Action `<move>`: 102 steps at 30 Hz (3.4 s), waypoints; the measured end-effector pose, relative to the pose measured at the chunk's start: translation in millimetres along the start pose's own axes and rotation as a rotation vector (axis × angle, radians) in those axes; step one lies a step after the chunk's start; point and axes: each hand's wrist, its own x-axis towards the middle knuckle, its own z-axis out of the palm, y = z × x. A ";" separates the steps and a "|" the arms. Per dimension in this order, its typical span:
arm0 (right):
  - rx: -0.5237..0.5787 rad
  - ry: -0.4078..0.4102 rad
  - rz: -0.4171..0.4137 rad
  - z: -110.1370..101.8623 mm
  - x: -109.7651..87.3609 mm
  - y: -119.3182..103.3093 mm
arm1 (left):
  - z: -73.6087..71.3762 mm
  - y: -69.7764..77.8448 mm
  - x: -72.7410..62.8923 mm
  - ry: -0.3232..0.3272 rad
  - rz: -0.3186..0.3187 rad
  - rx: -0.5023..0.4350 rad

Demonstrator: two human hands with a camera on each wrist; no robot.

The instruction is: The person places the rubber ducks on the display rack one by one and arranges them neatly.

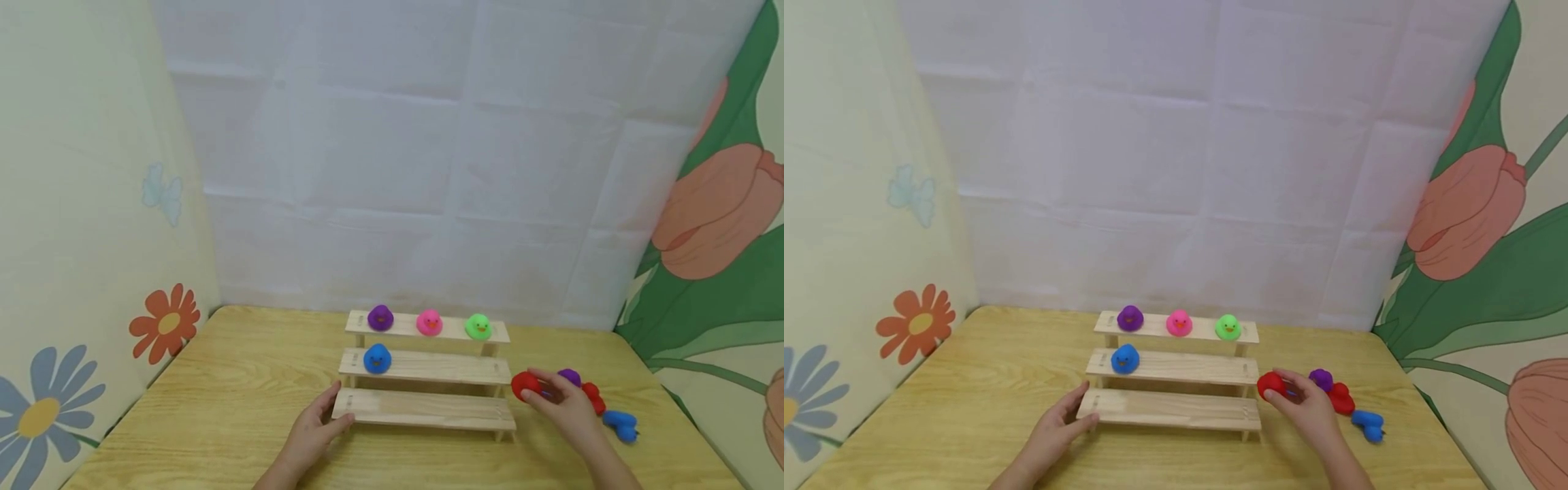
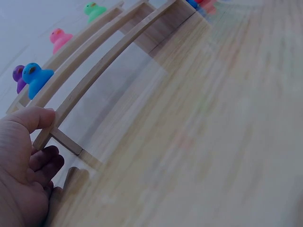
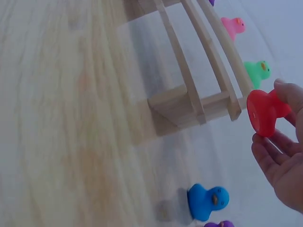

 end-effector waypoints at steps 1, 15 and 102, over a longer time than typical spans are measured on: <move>0.012 -0.002 -0.003 2.0 0.7 -2.5 | 0.1 -0.1 -0.1 0.001 0.000 0.001; 0.183 -0.035 -0.167 34.7 14.6 -26.1 | 0.1 -0.8 -0.1 0.007 -0.009 -0.002; 0.150 -0.094 -0.176 82.8 27.5 -37.4 | 0.7 -2.4 0.1 0.009 0.003 -0.004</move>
